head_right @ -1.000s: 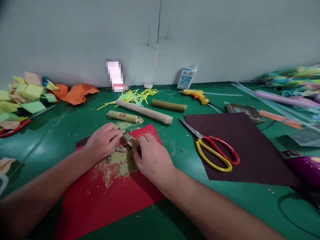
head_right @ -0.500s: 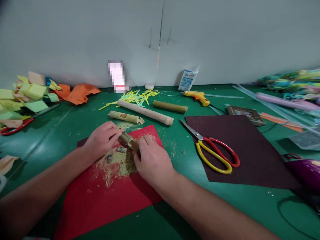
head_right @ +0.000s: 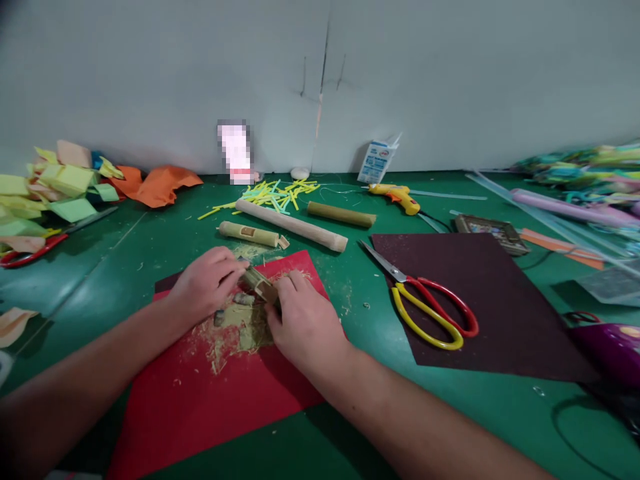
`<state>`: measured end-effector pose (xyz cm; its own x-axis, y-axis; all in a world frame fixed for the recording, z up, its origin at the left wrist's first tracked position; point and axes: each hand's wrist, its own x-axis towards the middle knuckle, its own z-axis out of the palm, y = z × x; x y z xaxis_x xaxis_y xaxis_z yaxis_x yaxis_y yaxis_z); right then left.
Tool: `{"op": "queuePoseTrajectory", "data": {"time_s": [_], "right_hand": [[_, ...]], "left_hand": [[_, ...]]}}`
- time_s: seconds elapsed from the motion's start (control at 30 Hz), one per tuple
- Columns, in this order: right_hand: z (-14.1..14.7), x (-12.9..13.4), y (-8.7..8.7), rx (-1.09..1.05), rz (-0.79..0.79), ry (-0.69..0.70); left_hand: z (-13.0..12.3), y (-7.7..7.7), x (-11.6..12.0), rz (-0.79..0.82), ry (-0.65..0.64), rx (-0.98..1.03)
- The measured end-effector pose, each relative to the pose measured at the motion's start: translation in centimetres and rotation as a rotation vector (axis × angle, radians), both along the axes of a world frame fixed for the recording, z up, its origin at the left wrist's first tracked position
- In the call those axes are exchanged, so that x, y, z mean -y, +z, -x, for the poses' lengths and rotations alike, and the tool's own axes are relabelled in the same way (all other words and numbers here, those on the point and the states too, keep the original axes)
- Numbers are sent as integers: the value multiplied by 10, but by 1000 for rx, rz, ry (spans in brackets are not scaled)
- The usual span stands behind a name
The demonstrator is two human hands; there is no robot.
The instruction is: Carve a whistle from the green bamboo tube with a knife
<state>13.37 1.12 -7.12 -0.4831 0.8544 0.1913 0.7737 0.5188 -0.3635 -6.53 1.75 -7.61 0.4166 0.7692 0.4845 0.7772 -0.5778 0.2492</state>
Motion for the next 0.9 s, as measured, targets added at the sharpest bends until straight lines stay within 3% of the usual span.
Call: {"op": "queuePoseTrajectory", "data": {"time_s": [0.37, 0.57, 0.9], "right_hand": [[-1, 1, 0, -23, 30, 3], [-1, -3, -1, -74, 58, -5], [-2, 2, 4, 8, 61, -35]], "left_hand": [[1, -1, 2, 15, -46, -24], [2, -3, 1, -13, 8, 7], [7, -4, 0, -35, -2, 24]]}}
